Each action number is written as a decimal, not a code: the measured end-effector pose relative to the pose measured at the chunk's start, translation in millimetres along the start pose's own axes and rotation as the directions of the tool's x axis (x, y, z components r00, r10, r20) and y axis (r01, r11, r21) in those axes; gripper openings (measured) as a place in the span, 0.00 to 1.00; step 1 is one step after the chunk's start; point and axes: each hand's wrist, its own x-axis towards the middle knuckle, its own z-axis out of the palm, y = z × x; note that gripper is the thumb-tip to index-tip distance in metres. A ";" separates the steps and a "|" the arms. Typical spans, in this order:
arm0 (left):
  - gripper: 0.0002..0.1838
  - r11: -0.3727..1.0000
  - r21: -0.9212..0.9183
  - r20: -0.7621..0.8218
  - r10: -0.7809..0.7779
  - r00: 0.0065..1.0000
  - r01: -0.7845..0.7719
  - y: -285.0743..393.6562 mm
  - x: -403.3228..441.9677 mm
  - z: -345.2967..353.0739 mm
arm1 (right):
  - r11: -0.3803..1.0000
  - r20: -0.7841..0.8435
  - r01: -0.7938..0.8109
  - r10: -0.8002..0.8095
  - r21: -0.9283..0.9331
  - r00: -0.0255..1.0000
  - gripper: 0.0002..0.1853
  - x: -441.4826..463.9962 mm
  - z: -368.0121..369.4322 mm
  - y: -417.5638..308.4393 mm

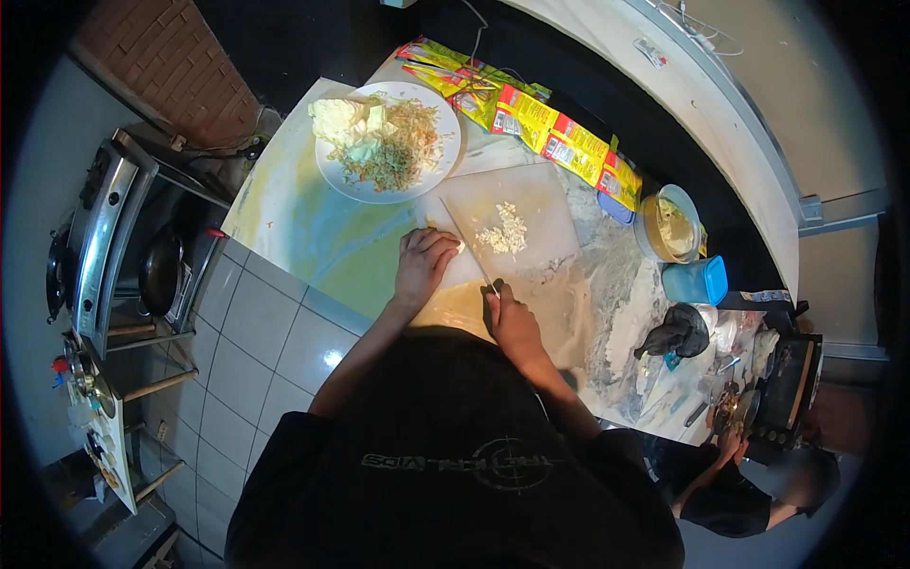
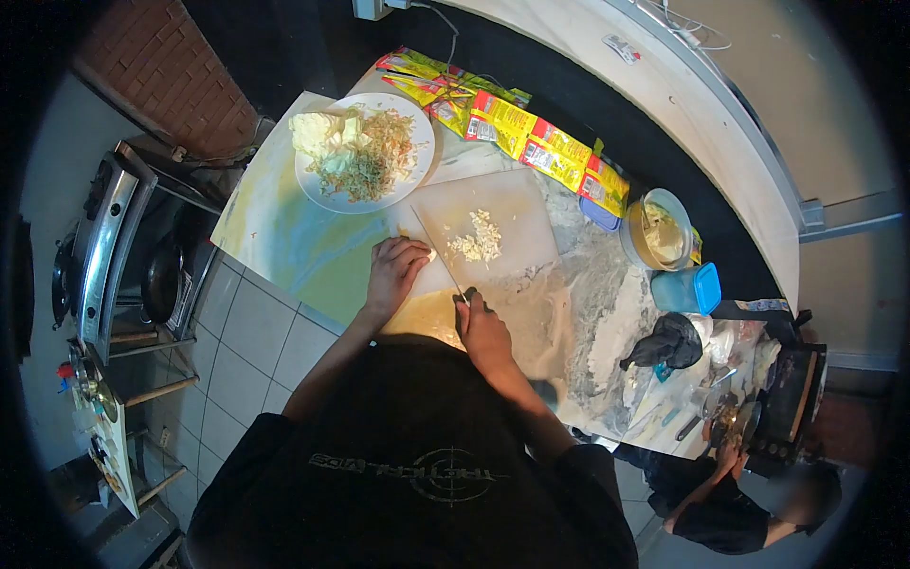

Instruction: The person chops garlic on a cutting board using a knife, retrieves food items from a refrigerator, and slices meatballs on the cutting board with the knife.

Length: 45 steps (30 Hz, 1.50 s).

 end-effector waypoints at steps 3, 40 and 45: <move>0.04 1.000 -0.004 0.011 -0.009 1.000 0.009 1.3 0.3 -0.9 | 0.993 -0.030 0.009 -0.013 -0.118 0.999 0.21 5.6 1.5 -3.1; 0.06 0.998 0.010 0.042 -0.057 0.997 0.057 6.0 2.7 -2.4 | 0.987 -0.114 0.037 -0.055 -0.156 0.992 0.20 4.4 -13.9 -2.9; 0.08 0.999 0.020 0.014 -0.030 0.999 0.030 4.4 2.5 -0.7 | 0.996 -0.067 0.015 -0.009 0.088 0.998 0.21 -1.6 -17.7 7.9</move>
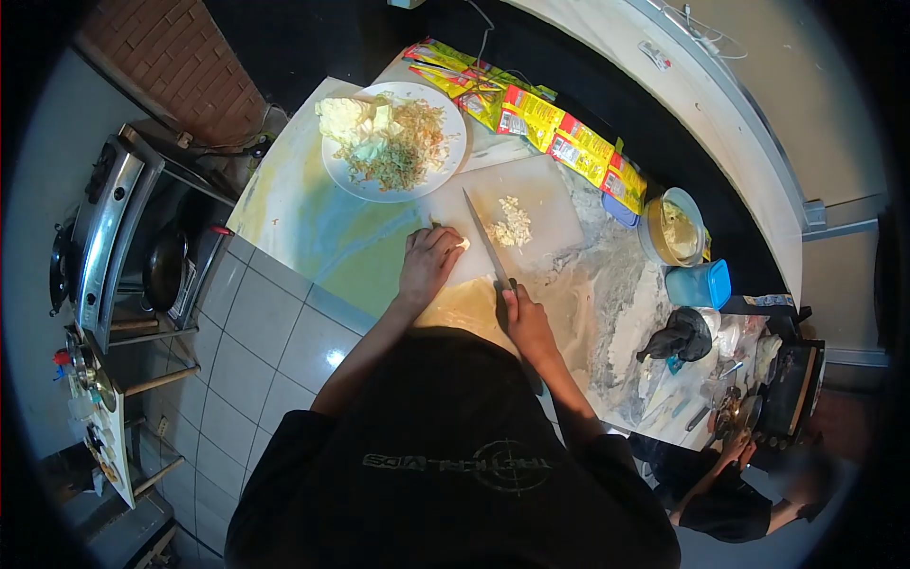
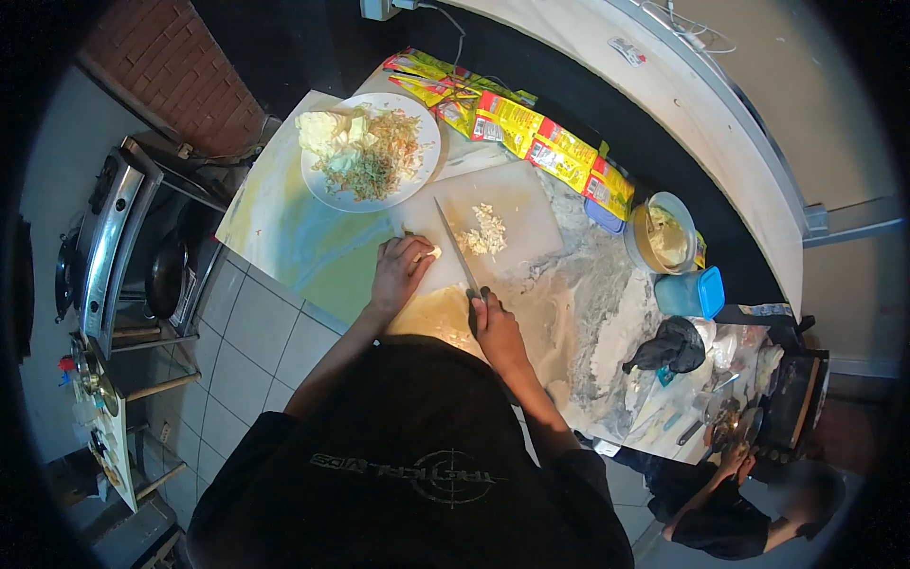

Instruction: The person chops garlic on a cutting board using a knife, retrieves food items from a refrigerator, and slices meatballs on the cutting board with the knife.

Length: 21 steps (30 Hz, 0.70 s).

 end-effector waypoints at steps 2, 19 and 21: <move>0.08 1.000 0.002 -0.002 0.001 1.000 -0.001 -1.4 -0.9 1.6 | 0.993 0.063 -0.012 0.005 0.118 0.998 0.22 -2.7 0.0 0.0; 0.05 1.000 -0.007 0.007 0.017 1.000 -0.017 -3.6 -0.3 2.3 | 0.996 0.039 0.047 -0.045 -0.074 0.998 0.21 -1.6 16.8 -6.7; 0.05 1.000 -0.015 0.001 0.008 1.000 -0.008 -5.6 -1.0 3.6 | 0.985 0.025 0.021 -0.017 -0.170 1.000 0.20 0.5 18.3 -9.9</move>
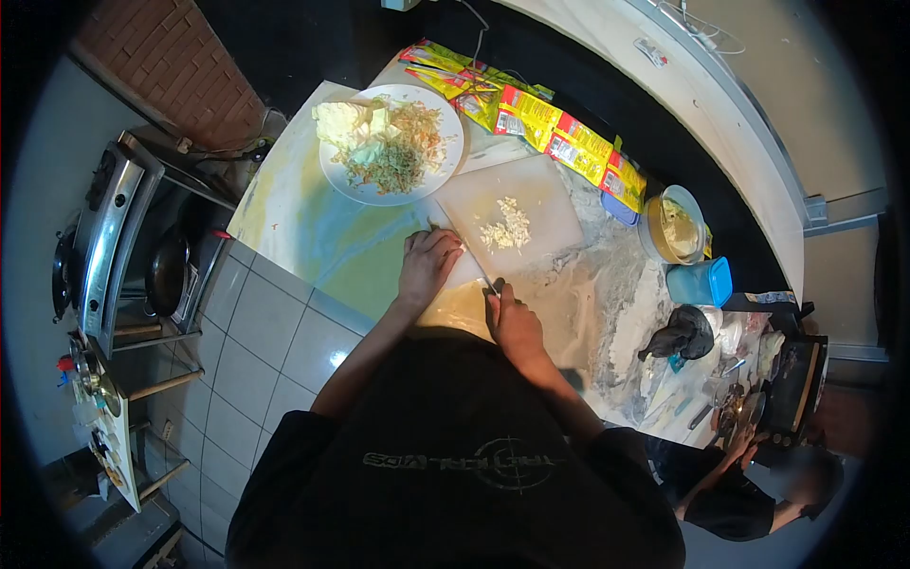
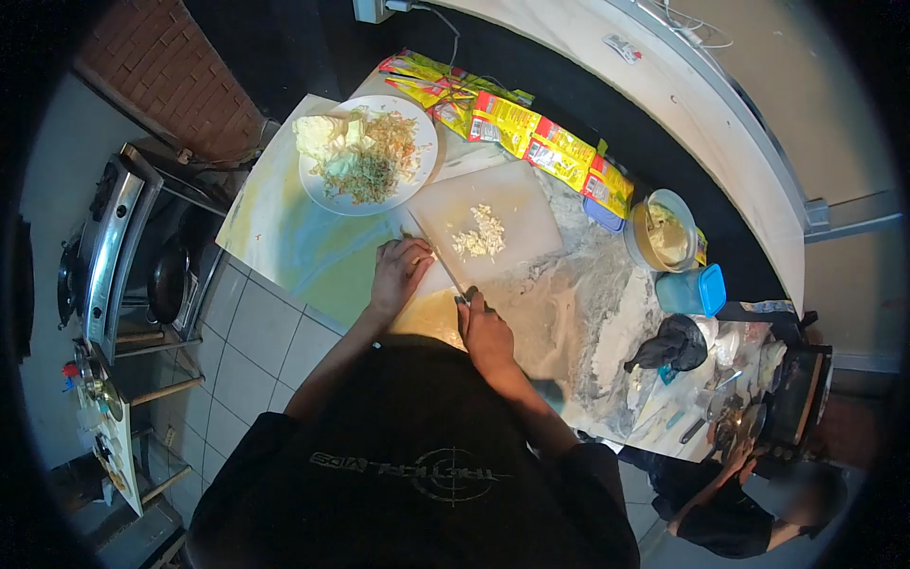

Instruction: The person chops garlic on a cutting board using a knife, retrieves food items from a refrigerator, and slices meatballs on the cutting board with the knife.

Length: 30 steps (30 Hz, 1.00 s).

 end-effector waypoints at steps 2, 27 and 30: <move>0.05 1.000 -0.008 -0.002 -0.005 1.000 0.005 0.0 -0.6 0.5 | 0.994 -0.069 0.033 -0.040 -0.108 0.997 0.19 2.9 4.3 -1.4; 0.06 1.000 0.020 -0.022 0.017 1.000 -0.017 4.8 -0.1 -2.3 | 0.960 0.011 0.060 -0.066 0.273 0.998 0.23 2.1 0.2 15.7; 0.06 0.999 0.026 -0.011 0.035 0.999 -0.035 -0.3 -1.9 0.8 | 0.984 -0.024 0.085 -0.082 0.158 0.996 0.22 5.9 -2.2 11.1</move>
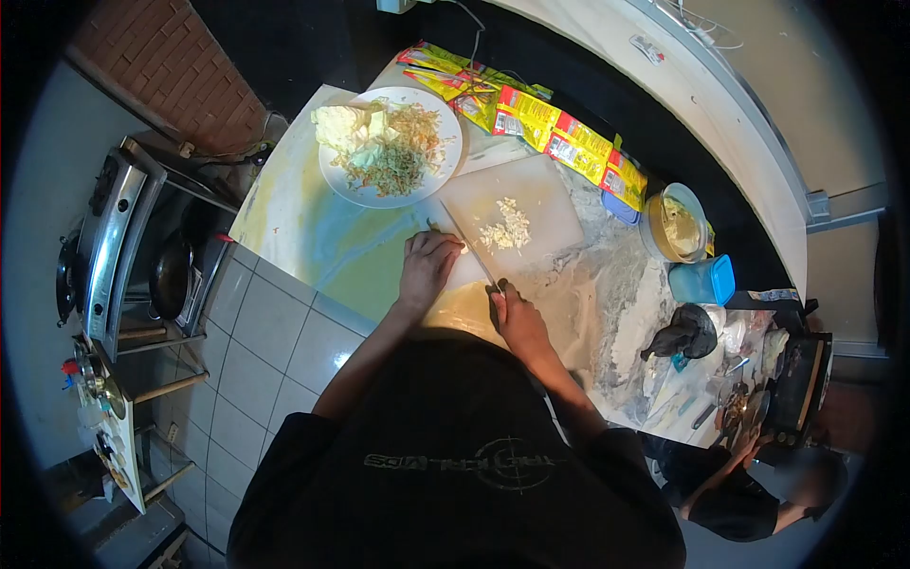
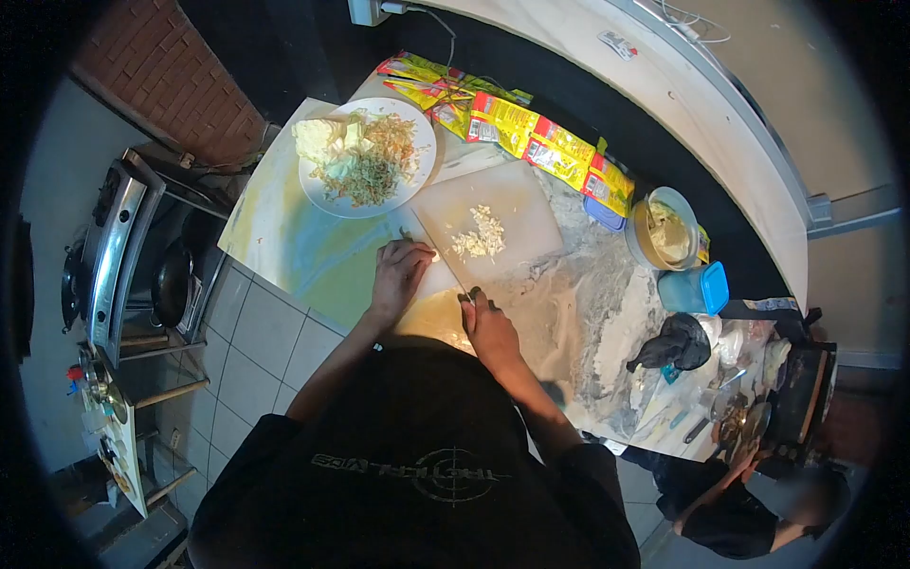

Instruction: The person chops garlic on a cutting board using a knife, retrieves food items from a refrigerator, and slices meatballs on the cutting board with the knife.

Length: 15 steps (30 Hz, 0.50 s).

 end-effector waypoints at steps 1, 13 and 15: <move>0.06 1.000 0.000 0.001 0.001 1.000 -0.001 0.2 -0.5 0.7 | 0.997 0.003 -0.026 0.027 -0.070 1.000 0.21 0.7 -4.4 -7.4; 0.09 0.997 0.050 -0.028 -0.063 0.998 0.064 11.8 6.4 11.1 | 0.995 -0.047 -0.079 0.076 -0.054 0.996 0.23 -4.7 -12.0 -4.1; 0.08 1.000 0.011 -0.072 0.019 0.997 -0.018 11.8 6.3 10.3 | 0.997 -0.037 -0.072 0.072 -0.009 0.997 0.23 -4.9 -10.0 -4.8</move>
